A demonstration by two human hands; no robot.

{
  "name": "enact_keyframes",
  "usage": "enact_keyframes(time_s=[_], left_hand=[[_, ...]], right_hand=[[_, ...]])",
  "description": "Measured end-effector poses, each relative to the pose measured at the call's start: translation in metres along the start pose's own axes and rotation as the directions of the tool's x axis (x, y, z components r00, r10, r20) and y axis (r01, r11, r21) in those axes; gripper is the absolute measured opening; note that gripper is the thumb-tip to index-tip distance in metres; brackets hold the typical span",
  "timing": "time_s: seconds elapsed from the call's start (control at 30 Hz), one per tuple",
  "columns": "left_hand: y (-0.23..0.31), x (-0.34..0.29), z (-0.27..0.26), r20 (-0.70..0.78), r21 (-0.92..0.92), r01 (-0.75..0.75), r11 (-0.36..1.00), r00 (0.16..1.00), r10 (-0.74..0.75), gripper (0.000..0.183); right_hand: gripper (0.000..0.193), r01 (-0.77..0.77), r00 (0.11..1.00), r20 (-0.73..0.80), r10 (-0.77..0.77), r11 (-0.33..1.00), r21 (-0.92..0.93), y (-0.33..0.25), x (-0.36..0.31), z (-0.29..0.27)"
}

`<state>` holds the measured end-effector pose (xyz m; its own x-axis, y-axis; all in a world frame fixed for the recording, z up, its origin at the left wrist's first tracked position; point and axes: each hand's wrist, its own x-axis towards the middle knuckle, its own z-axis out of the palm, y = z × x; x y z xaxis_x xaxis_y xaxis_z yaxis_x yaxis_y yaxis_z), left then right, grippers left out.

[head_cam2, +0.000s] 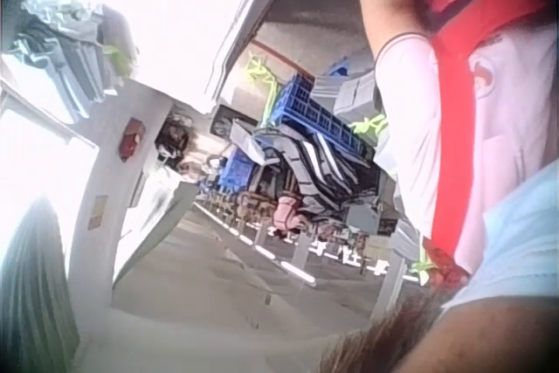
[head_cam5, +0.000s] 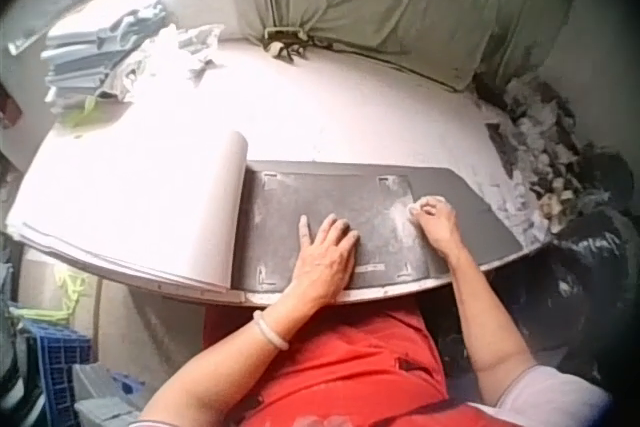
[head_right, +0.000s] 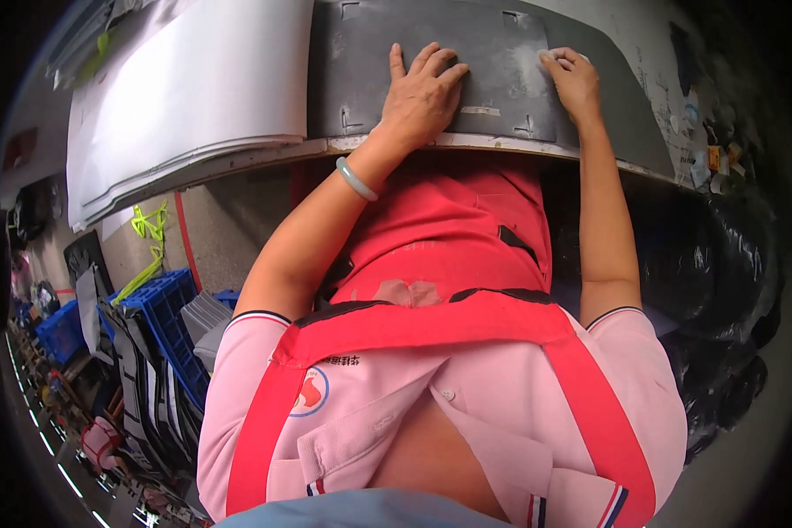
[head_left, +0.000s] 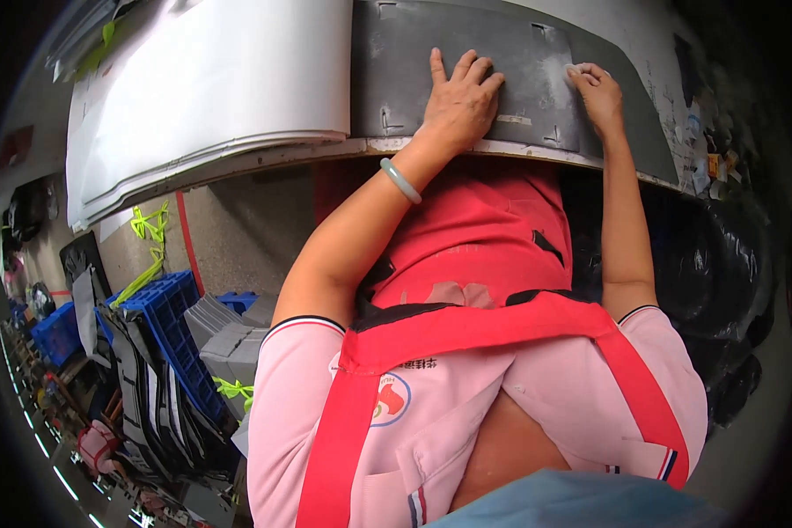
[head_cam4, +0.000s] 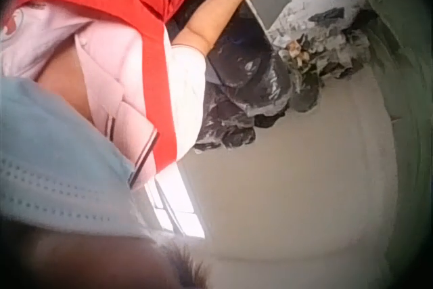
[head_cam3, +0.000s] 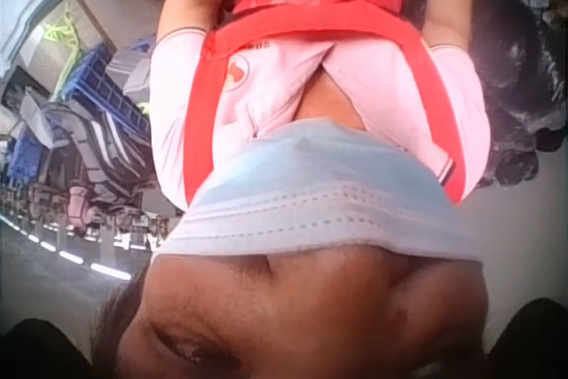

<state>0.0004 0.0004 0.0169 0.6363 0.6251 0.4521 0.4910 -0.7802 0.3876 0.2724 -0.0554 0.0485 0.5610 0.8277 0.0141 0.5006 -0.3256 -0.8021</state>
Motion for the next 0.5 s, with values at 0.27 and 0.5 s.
enact_keyframes(time_s=[0.27,0.5], left_hand=[[0.003,0.003,-0.019,0.016,-0.091,-0.001,0.996,1.000,0.002,0.039],[0.070,-0.011,-0.060,-0.045,-0.448,-0.139,0.883,0.990,0.133,0.045]], right_hand=[[0.020,-0.258,0.910,0.408,0.075,0.872,0.416,-0.008,-0.014,-0.016],[0.017,-0.301,0.908,0.400,-0.125,0.470,0.829,0.025,-0.011,-0.097]])
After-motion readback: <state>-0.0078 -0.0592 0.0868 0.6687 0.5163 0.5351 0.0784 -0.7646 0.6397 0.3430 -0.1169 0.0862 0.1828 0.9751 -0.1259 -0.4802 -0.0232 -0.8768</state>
